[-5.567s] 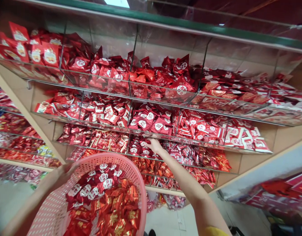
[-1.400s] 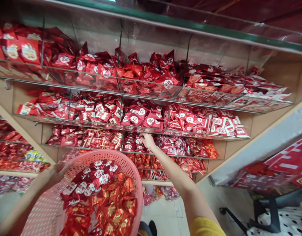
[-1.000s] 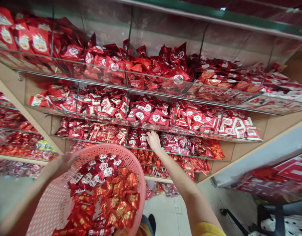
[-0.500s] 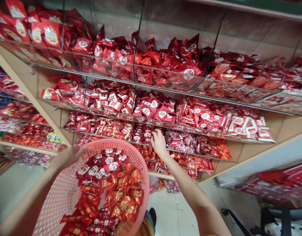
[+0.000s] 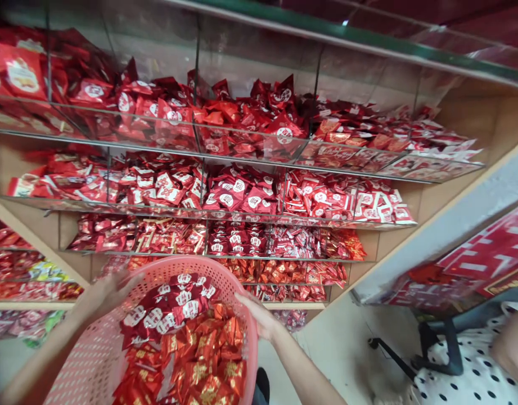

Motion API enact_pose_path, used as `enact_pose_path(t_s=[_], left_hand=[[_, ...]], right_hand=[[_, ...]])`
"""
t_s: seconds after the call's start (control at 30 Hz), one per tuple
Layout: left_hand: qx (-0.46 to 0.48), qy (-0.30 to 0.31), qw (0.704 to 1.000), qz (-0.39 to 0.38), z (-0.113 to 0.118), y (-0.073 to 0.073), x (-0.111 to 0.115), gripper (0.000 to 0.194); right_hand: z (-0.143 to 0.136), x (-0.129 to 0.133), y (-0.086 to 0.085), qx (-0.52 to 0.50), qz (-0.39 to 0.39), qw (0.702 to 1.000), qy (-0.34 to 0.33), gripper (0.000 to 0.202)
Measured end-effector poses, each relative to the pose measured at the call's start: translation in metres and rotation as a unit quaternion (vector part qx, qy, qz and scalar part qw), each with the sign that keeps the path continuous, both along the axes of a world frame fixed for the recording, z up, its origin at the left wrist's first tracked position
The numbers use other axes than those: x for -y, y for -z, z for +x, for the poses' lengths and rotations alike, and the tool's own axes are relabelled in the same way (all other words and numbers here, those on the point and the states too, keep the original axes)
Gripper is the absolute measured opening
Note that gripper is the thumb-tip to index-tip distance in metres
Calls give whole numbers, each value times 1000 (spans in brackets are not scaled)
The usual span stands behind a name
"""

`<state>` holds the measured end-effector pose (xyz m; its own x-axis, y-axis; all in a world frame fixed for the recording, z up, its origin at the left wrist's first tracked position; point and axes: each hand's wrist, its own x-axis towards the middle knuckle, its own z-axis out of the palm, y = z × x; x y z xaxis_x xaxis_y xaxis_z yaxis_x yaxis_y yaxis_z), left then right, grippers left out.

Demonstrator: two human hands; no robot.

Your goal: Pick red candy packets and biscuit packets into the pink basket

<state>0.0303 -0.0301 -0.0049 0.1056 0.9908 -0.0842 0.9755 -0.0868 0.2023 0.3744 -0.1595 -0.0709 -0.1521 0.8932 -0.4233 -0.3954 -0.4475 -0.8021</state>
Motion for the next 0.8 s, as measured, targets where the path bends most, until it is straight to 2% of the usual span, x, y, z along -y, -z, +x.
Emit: enact_pose_path(t_s=[0.07,0.17,0.33,0.47,0.6,0.8], left_hand=[[-21,20,999,-18,13,-5,-2,57],[-21,48,998,-25,31,-12,-6,59],[-5,72,997,-24,54,-17,-11,63],[10,104,994,-20,71,-20,-16,67],[13,133,991,-9,95,-26,-25,68],[50,236,970,-8,139,-33,-42,61]], right_hand=[[6,12,-1,-37,-23,999,5,43],[15,29,1,-40,-52,998,13,43],[23,60,4,-37,-71,997,11,52],[25,76,4,-12,-62,996,60,47],[28,94,-1,4,-85,989,120,43],[28,129,-12,11,-102,974,204,49]])
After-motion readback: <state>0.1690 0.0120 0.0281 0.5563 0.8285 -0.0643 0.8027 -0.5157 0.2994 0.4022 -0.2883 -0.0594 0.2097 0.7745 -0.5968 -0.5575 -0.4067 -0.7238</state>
